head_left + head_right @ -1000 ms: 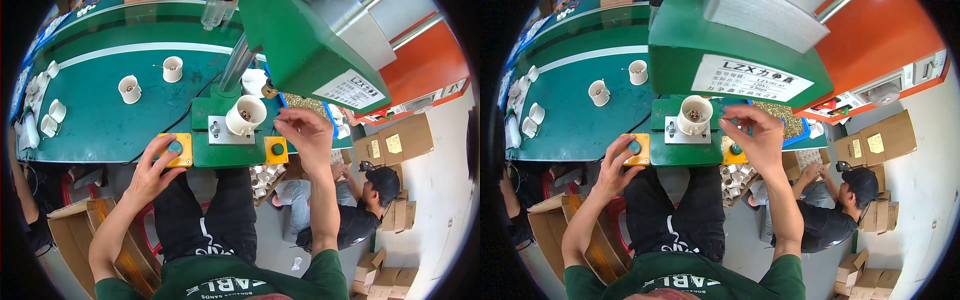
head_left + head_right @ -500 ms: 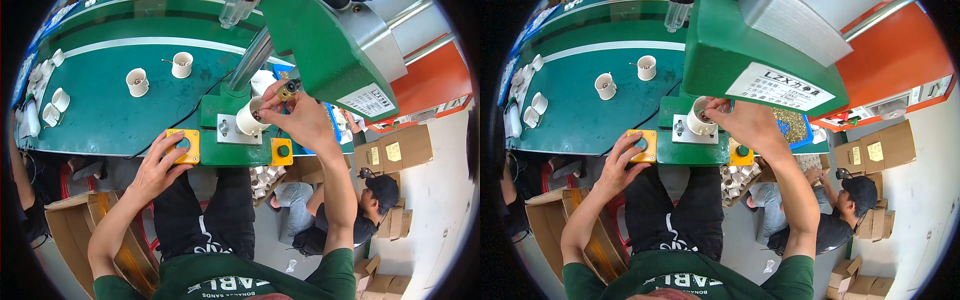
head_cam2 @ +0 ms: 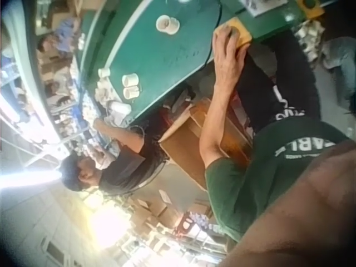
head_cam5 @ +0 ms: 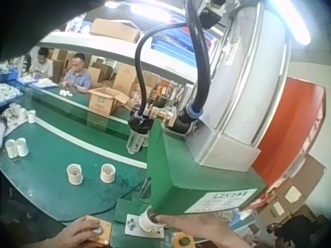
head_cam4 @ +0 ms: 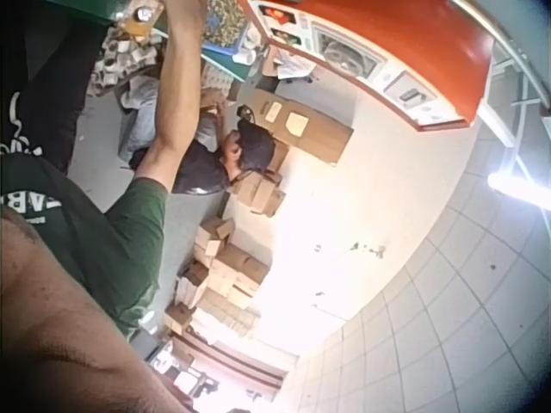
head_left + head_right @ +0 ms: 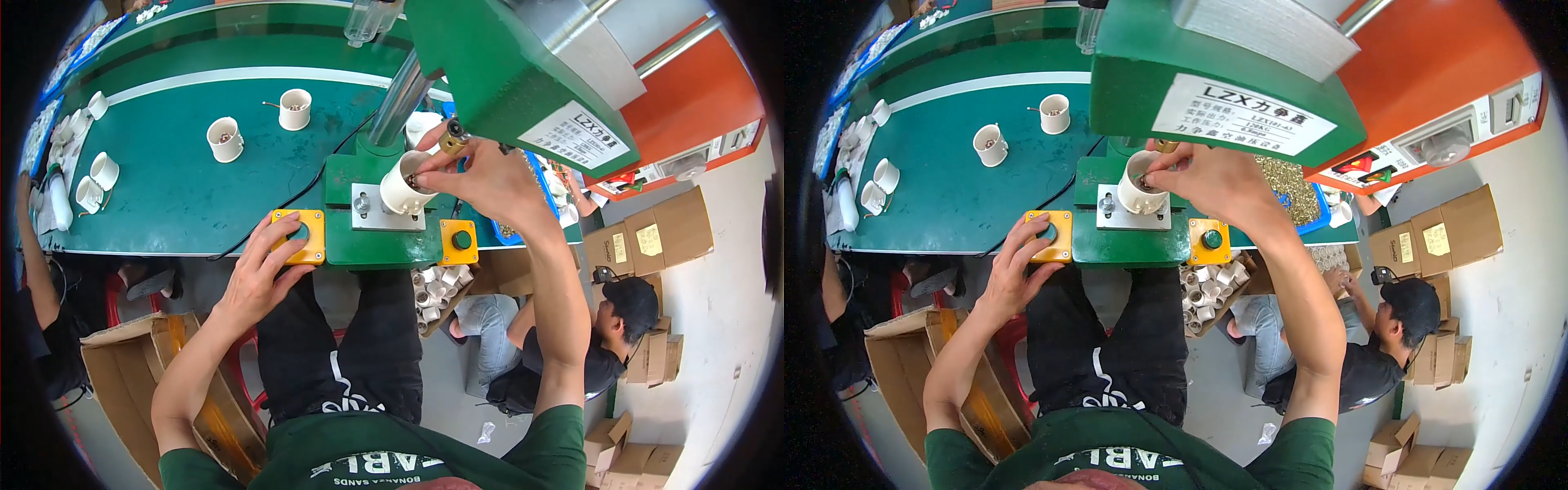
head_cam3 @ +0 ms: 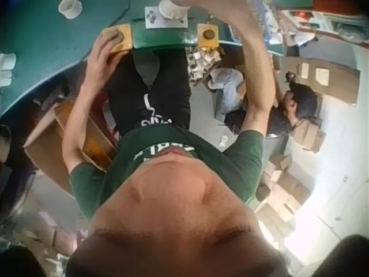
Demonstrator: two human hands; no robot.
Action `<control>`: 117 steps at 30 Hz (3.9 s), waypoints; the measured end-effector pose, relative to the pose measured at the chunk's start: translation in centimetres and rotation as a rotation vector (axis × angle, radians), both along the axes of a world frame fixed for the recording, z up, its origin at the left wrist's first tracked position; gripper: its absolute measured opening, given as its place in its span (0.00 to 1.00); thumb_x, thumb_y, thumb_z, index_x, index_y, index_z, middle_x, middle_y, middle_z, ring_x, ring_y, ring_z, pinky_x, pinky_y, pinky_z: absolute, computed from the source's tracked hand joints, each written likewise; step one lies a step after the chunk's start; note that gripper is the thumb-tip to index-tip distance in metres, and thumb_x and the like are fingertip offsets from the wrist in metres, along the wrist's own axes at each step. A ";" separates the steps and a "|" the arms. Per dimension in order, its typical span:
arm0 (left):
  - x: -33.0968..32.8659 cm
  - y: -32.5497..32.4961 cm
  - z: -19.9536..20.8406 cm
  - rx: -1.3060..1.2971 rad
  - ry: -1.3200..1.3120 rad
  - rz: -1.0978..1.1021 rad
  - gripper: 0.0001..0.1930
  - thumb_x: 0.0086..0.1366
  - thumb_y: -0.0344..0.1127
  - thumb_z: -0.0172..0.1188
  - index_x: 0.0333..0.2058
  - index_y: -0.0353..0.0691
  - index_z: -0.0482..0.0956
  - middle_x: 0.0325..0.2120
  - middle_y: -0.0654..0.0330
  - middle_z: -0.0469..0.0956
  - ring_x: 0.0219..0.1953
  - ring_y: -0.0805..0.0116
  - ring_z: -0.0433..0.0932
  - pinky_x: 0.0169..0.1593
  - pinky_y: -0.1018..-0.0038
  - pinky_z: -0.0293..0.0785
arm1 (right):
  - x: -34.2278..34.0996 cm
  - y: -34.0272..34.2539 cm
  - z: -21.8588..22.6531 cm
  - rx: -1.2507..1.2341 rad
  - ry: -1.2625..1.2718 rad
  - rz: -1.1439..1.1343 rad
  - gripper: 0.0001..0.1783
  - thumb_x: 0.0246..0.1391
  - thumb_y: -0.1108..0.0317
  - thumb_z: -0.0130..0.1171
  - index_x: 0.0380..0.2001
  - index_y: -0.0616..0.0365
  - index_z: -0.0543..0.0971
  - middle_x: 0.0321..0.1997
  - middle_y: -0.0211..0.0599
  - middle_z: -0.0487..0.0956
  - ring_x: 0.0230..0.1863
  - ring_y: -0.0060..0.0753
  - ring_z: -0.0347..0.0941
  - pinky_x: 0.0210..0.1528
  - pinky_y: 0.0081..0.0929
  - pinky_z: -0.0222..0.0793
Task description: Assemble small cylindrical components by inserting pins and using a press machine.
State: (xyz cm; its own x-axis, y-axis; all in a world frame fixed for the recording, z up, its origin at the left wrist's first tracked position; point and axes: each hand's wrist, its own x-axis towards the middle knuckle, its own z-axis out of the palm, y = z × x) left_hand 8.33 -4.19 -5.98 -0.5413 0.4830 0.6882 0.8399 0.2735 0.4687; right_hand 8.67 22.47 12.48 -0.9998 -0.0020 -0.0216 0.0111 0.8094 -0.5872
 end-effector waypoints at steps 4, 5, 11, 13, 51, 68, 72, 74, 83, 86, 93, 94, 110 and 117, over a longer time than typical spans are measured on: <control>0.0 -0.4 -0.1 -0.015 0.019 -0.003 0.27 0.47 0.26 0.70 0.46 0.39 0.69 0.49 0.50 0.70 0.54 0.48 0.71 0.59 0.49 0.65 | 1.9 2.2 -0.8 -0.004 0.043 0.006 0.13 0.47 0.75 0.63 0.39 0.63 0.80 0.38 0.33 0.82 0.37 0.19 0.76 0.39 0.19 0.70; 0.0 -0.7 -0.2 -0.043 0.025 -0.008 0.29 0.46 0.25 0.71 0.47 0.39 0.67 0.50 0.49 0.70 0.54 0.46 0.71 0.59 0.48 0.65 | 2.6 2.8 -1.8 -0.145 0.199 0.087 0.13 0.49 0.75 0.62 0.40 0.63 0.80 0.39 0.34 0.82 0.38 0.20 0.76 0.38 0.19 0.70; -0.2 -0.1 0.2 0.009 0.039 -0.036 0.24 0.46 0.26 0.70 0.43 0.38 0.70 0.46 0.52 0.71 0.53 0.50 0.71 0.58 0.49 0.66 | 7.8 6.3 -10.2 -0.114 0.245 -0.183 0.15 0.47 0.78 0.64 0.41 0.58 0.79 0.38 0.31 0.79 0.28 0.14 0.68 0.26 0.14 0.62; -0.1 -0.2 0.1 0.013 0.044 -0.026 0.24 0.46 0.26 0.71 0.42 0.38 0.71 0.46 0.52 0.71 0.53 0.50 0.72 0.58 0.49 0.66 | 8.2 6.3 -11.6 -0.219 0.128 -0.287 0.14 0.46 0.79 0.64 0.39 0.60 0.79 0.37 0.27 0.76 0.29 0.14 0.64 0.28 0.12 0.61; -2.8 12.8 7.4 0.386 -0.495 0.012 0.29 0.45 0.40 0.74 0.44 0.32 0.75 0.38 0.50 0.76 0.41 0.57 0.77 0.45 0.66 0.73 | 9.9 8.9 -14.6 -0.836 0.280 -0.479 0.07 0.53 0.77 0.59 0.36 0.60 0.75 0.30 0.24 0.75 0.29 0.14 0.67 0.31 0.14 0.60; -10.4 -14.0 1.2 -0.093 -0.342 1.060 0.35 0.52 0.54 0.67 0.52 0.36 0.69 0.43 0.47 0.75 0.47 0.54 0.74 0.54 0.58 0.64 | 4.4 22.2 -15.3 0.069 0.015 -0.336 0.08 0.45 0.77 0.63 0.31 0.65 0.77 0.24 0.36 0.78 0.27 0.25 0.74 0.31 0.24 0.70; -10.2 -12.9 -0.9 -0.327 0.203 1.277 0.43 0.50 0.52 0.69 0.57 0.31 0.61 0.55 0.44 0.64 0.56 0.46 0.64 0.58 0.56 0.59 | 4.3 22.2 -15.2 0.126 0.002 -0.349 0.06 0.45 0.77 0.63 0.28 0.65 0.79 0.23 0.36 0.79 0.26 0.24 0.75 0.32 0.22 0.70; -10.3 -10.5 0.8 -0.215 0.352 1.011 0.42 0.50 0.51 0.69 0.56 0.30 0.62 0.54 0.43 0.65 0.57 0.47 0.64 0.58 0.57 0.59 | 4.5 21.7 -15.0 0.160 0.103 -0.360 0.06 0.45 0.75 0.64 0.29 0.64 0.80 0.24 0.37 0.80 0.26 0.24 0.76 0.31 0.22 0.71; -13.8 -4.5 1.0 -0.078 -0.222 0.678 0.30 0.54 0.44 0.67 0.51 0.31 0.71 0.43 0.47 0.77 0.43 0.55 0.78 0.50 0.66 0.72 | 5.4 20.9 -16.6 -0.016 0.304 -0.489 0.07 0.49 0.70 0.64 0.28 0.64 0.80 0.22 0.32 0.79 0.24 0.17 0.72 0.28 0.19 0.68; -11.2 -2.4 3.5 0.319 -0.693 0.353 0.27 0.59 0.44 0.64 0.49 0.28 0.72 0.42 0.54 0.78 0.45 0.69 0.76 0.50 0.73 0.70 | 5.0 21.0 -17.3 -0.115 0.384 -0.491 0.08 0.50 0.70 0.64 0.29 0.64 0.80 0.22 0.30 0.78 0.25 0.15 0.71 0.30 0.17 0.67; -6.6 4.9 7.6 0.517 -1.219 -0.195 0.26 0.64 0.50 0.56 0.50 0.32 0.71 0.44 0.58 0.76 0.48 0.72 0.72 0.54 0.73 0.65 | 3.2 19.6 -18.2 0.051 0.452 -0.559 0.09 0.49 0.67 0.63 0.32 0.61 0.82 0.27 0.40 0.82 0.27 0.26 0.78 0.34 0.24 0.72; -6.2 6.0 7.9 0.513 -1.257 -0.199 0.26 0.63 0.50 0.57 0.49 0.32 0.72 0.42 0.59 0.76 0.46 0.73 0.73 0.53 0.74 0.65 | 3.2 18.9 -18.0 0.082 0.452 -0.589 0.09 0.49 0.67 0.63 0.32 0.61 0.82 0.27 0.40 0.82 0.28 0.28 0.78 0.35 0.24 0.72; -5.4 9.5 9.0 0.377 -1.156 -0.240 0.26 0.66 0.54 0.51 0.52 0.38 0.70 0.45 0.62 0.75 0.46 0.74 0.70 0.50 0.72 0.62 | 3.2 17.6 -17.6 0.147 0.429 -0.742 0.09 0.48 0.61 0.60 0.31 0.53 0.83 0.29 0.43 0.81 0.33 0.47 0.78 0.39 0.38 0.72; -5.1 10.2 9.7 0.345 -0.988 -0.151 0.27 0.63 0.53 0.58 0.48 0.33 0.73 0.41 0.60 0.76 0.44 0.75 0.70 0.51 0.74 0.62 | 3.1 17.9 -18.2 0.150 0.471 -0.737 0.09 0.49 0.61 0.59 0.31 0.51 0.83 0.28 0.43 0.81 0.33 0.49 0.78 0.39 0.40 0.72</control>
